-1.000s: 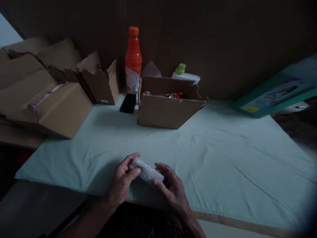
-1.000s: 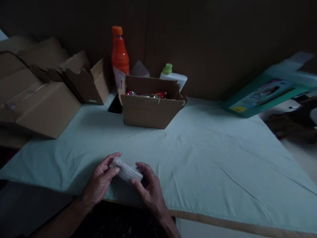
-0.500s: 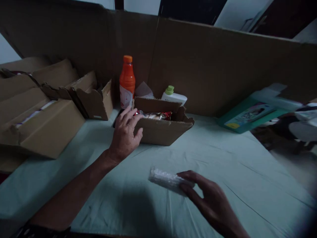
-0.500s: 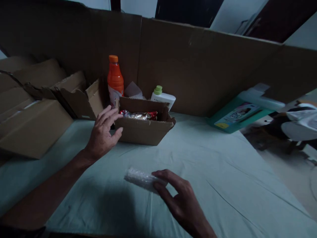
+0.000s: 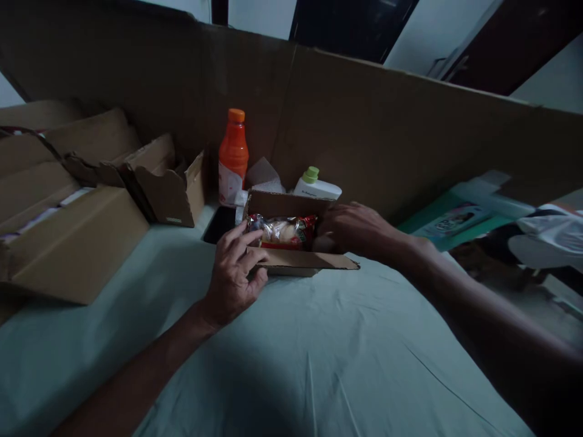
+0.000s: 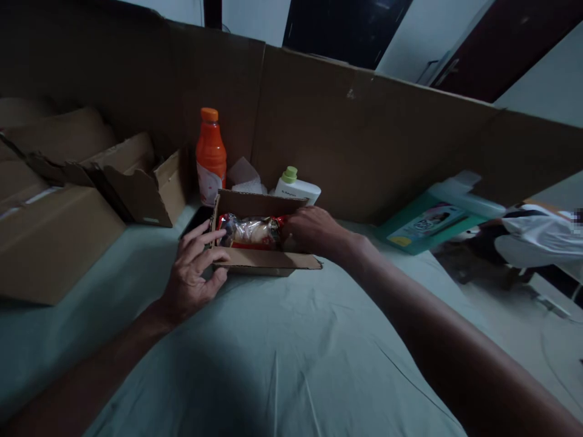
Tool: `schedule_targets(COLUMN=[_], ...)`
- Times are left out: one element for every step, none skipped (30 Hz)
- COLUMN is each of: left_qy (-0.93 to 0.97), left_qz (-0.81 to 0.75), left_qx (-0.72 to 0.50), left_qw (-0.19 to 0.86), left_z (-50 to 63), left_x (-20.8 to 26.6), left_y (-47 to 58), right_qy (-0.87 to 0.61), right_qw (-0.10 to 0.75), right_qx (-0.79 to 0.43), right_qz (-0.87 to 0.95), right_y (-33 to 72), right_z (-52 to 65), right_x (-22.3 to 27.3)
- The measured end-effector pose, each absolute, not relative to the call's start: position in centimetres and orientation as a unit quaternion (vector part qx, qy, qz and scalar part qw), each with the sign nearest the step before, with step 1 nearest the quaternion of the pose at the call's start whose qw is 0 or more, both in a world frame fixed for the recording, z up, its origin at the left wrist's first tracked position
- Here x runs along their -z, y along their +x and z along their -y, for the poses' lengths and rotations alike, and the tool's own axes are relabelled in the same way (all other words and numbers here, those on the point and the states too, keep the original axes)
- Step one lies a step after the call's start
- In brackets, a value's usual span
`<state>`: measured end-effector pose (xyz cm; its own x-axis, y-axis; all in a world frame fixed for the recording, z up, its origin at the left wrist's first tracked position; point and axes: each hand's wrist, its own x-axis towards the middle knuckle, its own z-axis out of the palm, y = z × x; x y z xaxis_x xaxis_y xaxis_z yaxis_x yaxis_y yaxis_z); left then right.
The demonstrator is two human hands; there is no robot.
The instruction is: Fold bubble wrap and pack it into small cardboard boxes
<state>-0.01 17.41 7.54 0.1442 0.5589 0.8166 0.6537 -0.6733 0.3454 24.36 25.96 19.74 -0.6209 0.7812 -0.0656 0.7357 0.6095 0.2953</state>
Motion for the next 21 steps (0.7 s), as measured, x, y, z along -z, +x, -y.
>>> schedule_targets(left_qy=[-0.756, -0.757, -0.757, -0.756, -0.755, -0.753, -0.752, -0.750, -0.745, -0.739, -0.729, -0.716, -0.702, -0.686, -0.669, -0.652, -0.635, -0.619, -0.606, -0.599, -0.597], left_qz=[0.397, 0.394, 0.393, 0.393, 0.394, 0.395, 0.396, 0.395, 0.394, 0.395, 0.396, 0.399, 0.403, 0.408, 0.417, 0.429, 0.446, 0.465, 0.482, 0.492, 0.496], left_qx=[0.518, 0.520, 0.521, 0.522, 0.523, 0.525, 0.526, 0.530, 0.536, 0.545, 0.558, 0.572, 0.587, 0.602, 0.615, 0.623, 0.625, 0.619, 0.609, 0.595, 0.582], left_qw=[0.042, 0.038, 0.034, 0.031, 0.030, 0.030, 0.031, 0.031, 0.030, 0.029, 0.028, 0.024, 0.017, 0.004, -0.018, -0.049, -0.089, -0.133, -0.175, -0.213, -0.244], left_z=[-17.4, -17.5, -17.5, -17.6, -17.6, -17.6, -17.7, -17.6, -17.6, -17.5, -17.4, -17.3, -17.2, -17.2, -17.2, -17.3, -17.5, -17.7, -17.9, -18.1, -18.3], left_x=[-7.5, -7.4, -7.3, -7.2, -7.1, -7.0, -7.0, -7.0, -7.1, -7.2, -7.3, -7.4, -7.4, -7.3, -7.1, -6.8, -6.3, -5.7, -5.0, -4.3, -3.6], left_y=[-0.1, -0.2, -0.3, -0.3, -0.4, -0.4, -0.5, -0.5, -0.5, -0.6, -0.7, -0.8, -0.9, -0.9, -1.0, -1.0, -0.9, -0.9, -0.7, -0.6, -0.5], right_qy=[0.434, 0.439, 0.438, 0.439, 0.438, 0.436, 0.431, 0.425, 0.418, 0.414, 0.420, 0.436, 0.464, 0.499, 0.535, 0.567, 0.591, 0.605, 0.611, 0.610, 0.604], right_qw=[0.135, 0.172, 0.199, 0.206, 0.216, 0.221, 0.212, 0.184, 0.136, 0.071, -0.006, -0.083, -0.149, -0.200, -0.235, -0.256, -0.267, -0.276, -0.285, -0.295, -0.307], right_qx=[-0.105, -0.090, -0.078, -0.072, -0.064, -0.054, -0.046, -0.041, -0.041, -0.047, -0.058, -0.070, -0.077, -0.073, -0.056, -0.029, 0.004, 0.039, 0.073, 0.104, 0.133], right_qz=[-0.884, -0.878, -0.873, -0.872, -0.870, -0.871, -0.876, -0.885, -0.897, -0.906, -0.906, -0.893, -0.870, -0.840, -0.810, -0.783, -0.761, -0.746, -0.735, -0.728, -0.723], right_y=[23.6, 23.0, 22.7, 22.5, 22.5, 22.7, 23.1, 23.6, 24.4, 25.3, 26.3, 27.5, 28.7, 30.0, 31.1, 32.1, 32.8, 33.2, 33.3, 33.1, 32.6], right_z=[-26.7, -27.4, -27.9, -28.2, -28.4, -28.4, -28.2, -27.7, -27.0, -26.0, -24.9, -23.6, -22.3, -21.0, -19.9, -18.9, -18.3, -17.8, -17.7, -17.7, -18.0], right_x=[-18.8, -17.9, -17.1, -16.5, -16.1, -16.0, -16.2, -16.7, -17.3, -18.0, -18.6, -19.0, -19.1, -18.8, -18.1, -17.0, -15.7, -14.2, -12.6, -11.0, -9.6])
